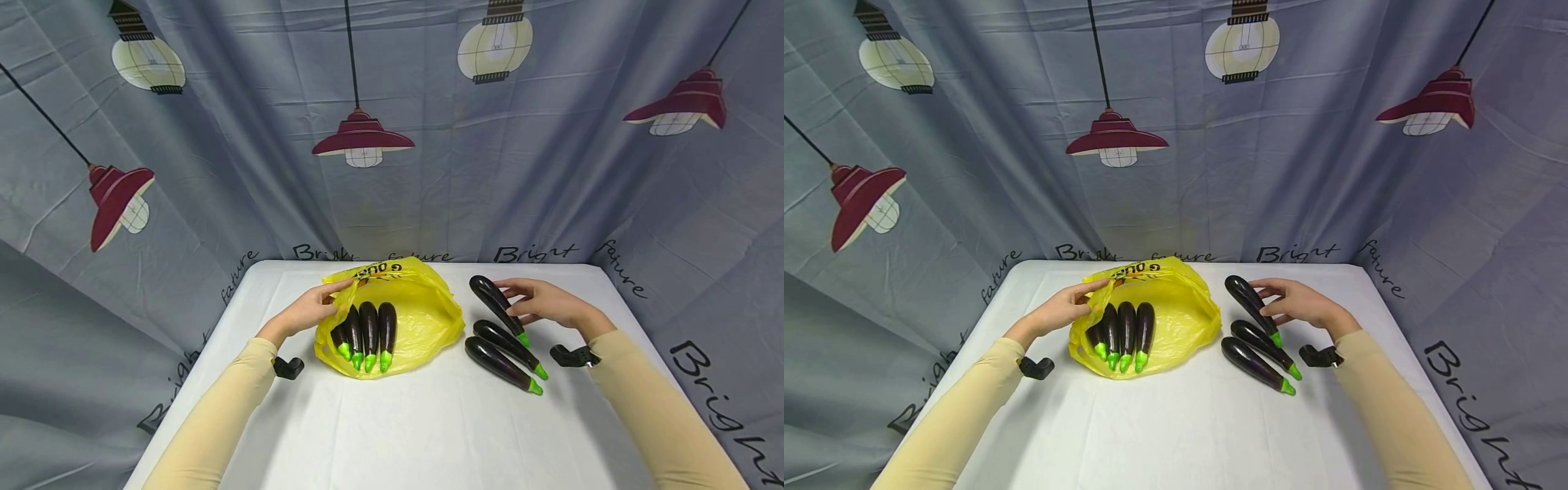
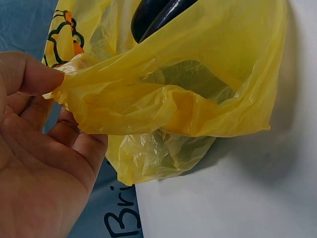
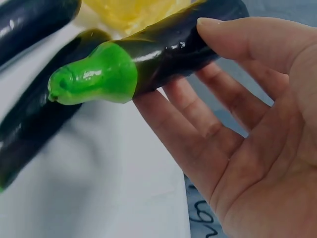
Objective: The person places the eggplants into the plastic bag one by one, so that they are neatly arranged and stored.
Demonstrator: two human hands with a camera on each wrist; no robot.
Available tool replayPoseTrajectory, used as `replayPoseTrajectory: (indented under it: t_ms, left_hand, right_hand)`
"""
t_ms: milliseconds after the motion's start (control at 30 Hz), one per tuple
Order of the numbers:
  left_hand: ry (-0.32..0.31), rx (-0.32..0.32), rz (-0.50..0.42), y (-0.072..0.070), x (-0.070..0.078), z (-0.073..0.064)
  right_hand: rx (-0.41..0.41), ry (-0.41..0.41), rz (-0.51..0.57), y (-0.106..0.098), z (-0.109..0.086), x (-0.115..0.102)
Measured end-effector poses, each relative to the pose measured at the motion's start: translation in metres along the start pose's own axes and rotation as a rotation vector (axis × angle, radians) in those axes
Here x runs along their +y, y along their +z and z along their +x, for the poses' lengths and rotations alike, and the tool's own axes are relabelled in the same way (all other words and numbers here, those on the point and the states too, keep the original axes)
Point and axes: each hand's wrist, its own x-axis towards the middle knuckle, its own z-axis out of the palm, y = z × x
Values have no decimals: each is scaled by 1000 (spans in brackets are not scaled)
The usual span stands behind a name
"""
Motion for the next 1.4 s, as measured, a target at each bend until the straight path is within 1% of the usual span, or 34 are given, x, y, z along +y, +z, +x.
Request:
replayPoseTrajectory:
  t_ms: [100,200,433,700,867,1067,1233,1400]
  left_hand:
    - [14,-1,-3,0,-1,1]
    - [14,2,-3,0,0,1]
    - [16,3,14,0,1,0]
    - [9,1,4,0,3,-1]
    - [11,4,8,0,2,-1]
    - [8,6,12,1,2,-1]
    - [8,4,18,0,3,-1]
    - [17,2,20,0,2,-1]
  right_hand:
    - [-2,-8,15,5,3,-5]
    - [-11,-17,21,11,6,-10]
    - [-55,-55,56,28,11,-27]
    - [-106,-85,53,48,19,-39]
    - [-127,-89,60,61,27,-41]
    - [-142,-117,68,76,34,-44]
    - [-161,-119,136,91,40,-47]
    - [-160,-101,182,106,47,-48]
